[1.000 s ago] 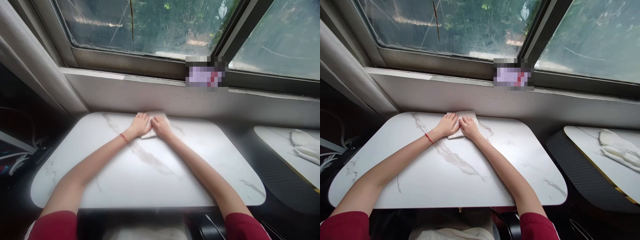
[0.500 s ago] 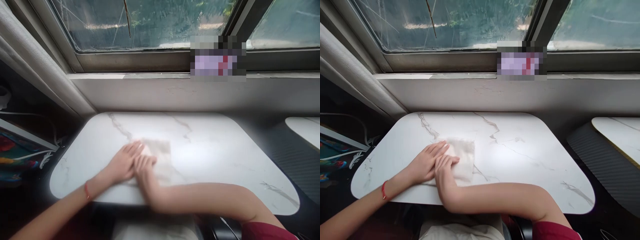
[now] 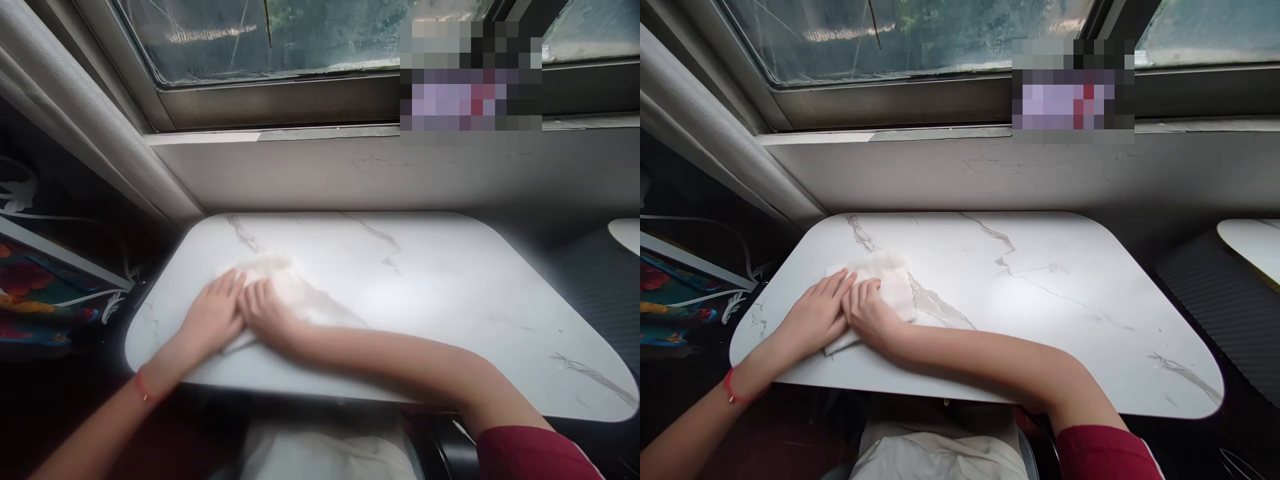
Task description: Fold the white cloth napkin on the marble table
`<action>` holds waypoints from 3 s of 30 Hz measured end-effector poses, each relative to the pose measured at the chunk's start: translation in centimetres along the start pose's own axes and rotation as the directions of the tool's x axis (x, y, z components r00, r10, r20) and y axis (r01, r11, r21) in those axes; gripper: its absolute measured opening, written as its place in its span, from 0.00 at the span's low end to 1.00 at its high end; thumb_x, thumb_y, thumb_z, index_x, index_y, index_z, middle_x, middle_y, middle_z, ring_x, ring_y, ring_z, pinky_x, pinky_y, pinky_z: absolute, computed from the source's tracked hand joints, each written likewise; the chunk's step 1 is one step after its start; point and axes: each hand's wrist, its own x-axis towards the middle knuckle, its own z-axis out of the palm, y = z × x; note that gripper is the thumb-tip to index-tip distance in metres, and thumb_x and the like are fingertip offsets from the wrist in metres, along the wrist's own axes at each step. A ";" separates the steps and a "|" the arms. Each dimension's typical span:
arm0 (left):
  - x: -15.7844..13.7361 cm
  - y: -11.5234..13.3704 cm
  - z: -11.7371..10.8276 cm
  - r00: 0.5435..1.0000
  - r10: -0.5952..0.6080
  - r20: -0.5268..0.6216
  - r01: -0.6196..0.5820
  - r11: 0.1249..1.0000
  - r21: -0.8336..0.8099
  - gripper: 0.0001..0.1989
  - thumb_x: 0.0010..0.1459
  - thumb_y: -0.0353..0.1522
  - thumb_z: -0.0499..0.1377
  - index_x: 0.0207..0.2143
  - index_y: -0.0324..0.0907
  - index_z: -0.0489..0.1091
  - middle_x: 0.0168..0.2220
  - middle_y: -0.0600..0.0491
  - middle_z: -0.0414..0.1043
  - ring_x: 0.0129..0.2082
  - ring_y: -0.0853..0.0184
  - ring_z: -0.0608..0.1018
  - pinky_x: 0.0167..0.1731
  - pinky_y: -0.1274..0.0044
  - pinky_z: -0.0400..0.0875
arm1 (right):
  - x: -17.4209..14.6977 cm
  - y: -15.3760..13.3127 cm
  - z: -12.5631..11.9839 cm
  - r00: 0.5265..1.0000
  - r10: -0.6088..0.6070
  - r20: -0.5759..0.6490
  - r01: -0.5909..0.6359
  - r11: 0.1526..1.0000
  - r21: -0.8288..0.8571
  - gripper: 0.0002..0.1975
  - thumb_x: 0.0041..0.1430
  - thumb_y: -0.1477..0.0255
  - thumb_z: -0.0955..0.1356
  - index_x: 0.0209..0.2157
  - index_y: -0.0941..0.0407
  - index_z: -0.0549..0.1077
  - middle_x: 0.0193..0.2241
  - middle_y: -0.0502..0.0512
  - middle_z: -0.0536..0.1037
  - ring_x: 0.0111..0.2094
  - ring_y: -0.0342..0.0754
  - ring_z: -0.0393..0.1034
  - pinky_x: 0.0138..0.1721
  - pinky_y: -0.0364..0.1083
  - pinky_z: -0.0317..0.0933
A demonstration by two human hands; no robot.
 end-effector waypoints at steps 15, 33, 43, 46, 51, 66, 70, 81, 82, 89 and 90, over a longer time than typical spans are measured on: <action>10.7 -6.5 4.1 0.985 -0.164 -0.059 0.154 0.978 -0.140 0.29 0.67 0.40 0.47 0.65 0.34 0.59 0.67 0.38 0.59 0.67 0.52 0.63 0.63 0.60 0.60 | 9.4 8.4 7.4 0.974 0.162 0.157 -0.187 0.969 0.161 0.20 0.68 0.79 0.53 0.55 0.67 0.67 0.45 0.73 0.75 0.45 0.60 0.66 0.44 0.54 0.58; 9.5 -11.0 1.8 0.884 -0.433 0.178 0.463 0.866 -0.191 0.26 0.67 0.31 0.41 0.64 0.36 0.59 0.70 0.42 0.54 0.70 0.57 0.57 0.63 0.59 0.58 | 16.2 3.4 8.2 0.965 0.212 0.157 -0.247 0.933 0.261 0.21 0.70 0.78 0.53 0.56 0.65 0.68 0.47 0.71 0.74 0.47 0.59 0.65 0.45 0.53 0.55; 1.4 -6.0 0.1 0.971 -0.237 -0.030 0.239 0.966 0.094 0.14 0.63 0.28 0.46 0.36 0.36 0.72 0.34 0.40 0.78 0.36 0.52 0.80 0.39 0.65 0.68 | 10.0 -2.6 1.0 0.971 0.117 0.209 -0.159 0.968 0.193 0.15 0.62 0.83 0.59 0.43 0.70 0.74 0.36 0.71 0.79 0.37 0.57 0.74 0.38 0.53 0.64; -4.0 -4.0 0.7 0.957 -0.143 -0.254 0.179 0.976 0.123 0.12 0.63 0.30 0.49 0.37 0.37 0.72 0.36 0.40 0.79 0.36 0.54 0.80 0.38 0.67 0.68 | 6.4 -5.7 -1.2 0.998 0.022 0.064 -0.026 0.997 0.075 0.17 0.62 0.83 0.59 0.46 0.74 0.74 0.36 0.72 0.80 0.35 0.59 0.76 0.40 0.58 0.66; -9.5 -1.8 1.1 0.902 -0.017 -0.431 0.097 0.982 0.164 0.14 0.66 0.31 0.49 0.50 0.36 0.68 0.46 0.40 0.79 0.45 0.54 0.80 0.46 0.67 0.69 | 2.2 -9.0 -3.4 0.990 -0.095 -0.104 0.085 0.992 -0.098 0.21 0.62 0.81 0.56 0.47 0.77 0.74 0.38 0.75 0.81 0.37 0.62 0.78 0.38 0.58 0.68; 2.2 0.1 0.1 0.940 -0.342 -0.004 0.334 0.913 0.233 0.14 0.62 0.24 0.47 0.41 0.28 0.71 0.40 0.33 0.74 0.42 0.49 0.77 0.42 0.65 0.67 | 5.1 2.1 2.3 0.989 -0.149 0.022 0.136 0.949 0.284 0.16 0.67 0.76 0.57 0.44 0.66 0.74 0.40 0.68 0.75 0.40 0.58 0.66 0.38 0.54 0.60; 7.6 1.4 -0.1 0.960 -0.277 0.035 0.264 0.942 0.209 0.15 0.63 0.23 0.46 0.44 0.29 0.70 0.42 0.33 0.74 0.43 0.51 0.76 0.43 0.66 0.65 | 4.4 6.6 4.1 0.997 -0.039 0.063 0.021 0.964 0.265 0.17 0.69 0.75 0.57 0.45 0.65 0.74 0.42 0.69 0.74 0.42 0.58 0.63 0.41 0.54 0.58; 14.9 1.0 2.9 0.962 -0.164 -0.218 0.154 0.986 -0.064 0.16 0.66 0.30 0.46 0.45 0.34 0.71 0.46 0.37 0.74 0.47 0.50 0.73 0.45 0.65 0.65 | 3.1 11.9 6.0 0.916 0.365 0.166 -0.390 0.906 0.165 0.17 0.71 0.70 0.56 0.51 0.60 0.71 0.49 0.67 0.72 0.48 0.58 0.60 0.45 0.52 0.51; 14.5 0.9 2.7 0.960 -0.156 -0.232 0.140 0.986 -0.086 0.15 0.66 0.31 0.47 0.44 0.36 0.71 0.46 0.38 0.74 0.47 0.50 0.73 0.45 0.65 0.65 | 2.9 11.5 5.7 0.919 0.358 0.163 -0.383 0.910 0.159 0.17 0.71 0.71 0.56 0.51 0.60 0.71 0.49 0.67 0.72 0.48 0.58 0.61 0.44 0.52 0.52; 12.3 2.5 0.5 0.970 -0.010 -0.241 -0.057 0.962 -0.268 0.08 0.61 0.29 0.51 0.33 0.42 0.70 0.34 0.47 0.76 0.36 0.59 0.75 0.33 0.71 0.66 | -2.3 6.1 1.5 0.923 0.349 0.163 -0.347 0.937 -0.045 0.14 0.60 0.81 0.61 0.46 0.66 0.72 0.36 0.67 0.76 0.35 0.55 0.66 0.35 0.51 0.56; 12.0 3.2 0.3 0.970 0.042 -0.241 -0.109 0.956 -0.273 0.08 0.60 0.29 0.52 0.30 0.42 0.69 0.31 0.49 0.75 0.33 0.61 0.75 0.30 0.72 0.65 | -3.6 4.8 0.8 0.924 0.353 0.147 -0.342 0.935 -0.095 0.14 0.59 0.82 0.61 0.44 0.67 0.73 0.33 0.67 0.76 0.32 0.55 0.66 0.34 0.51 0.57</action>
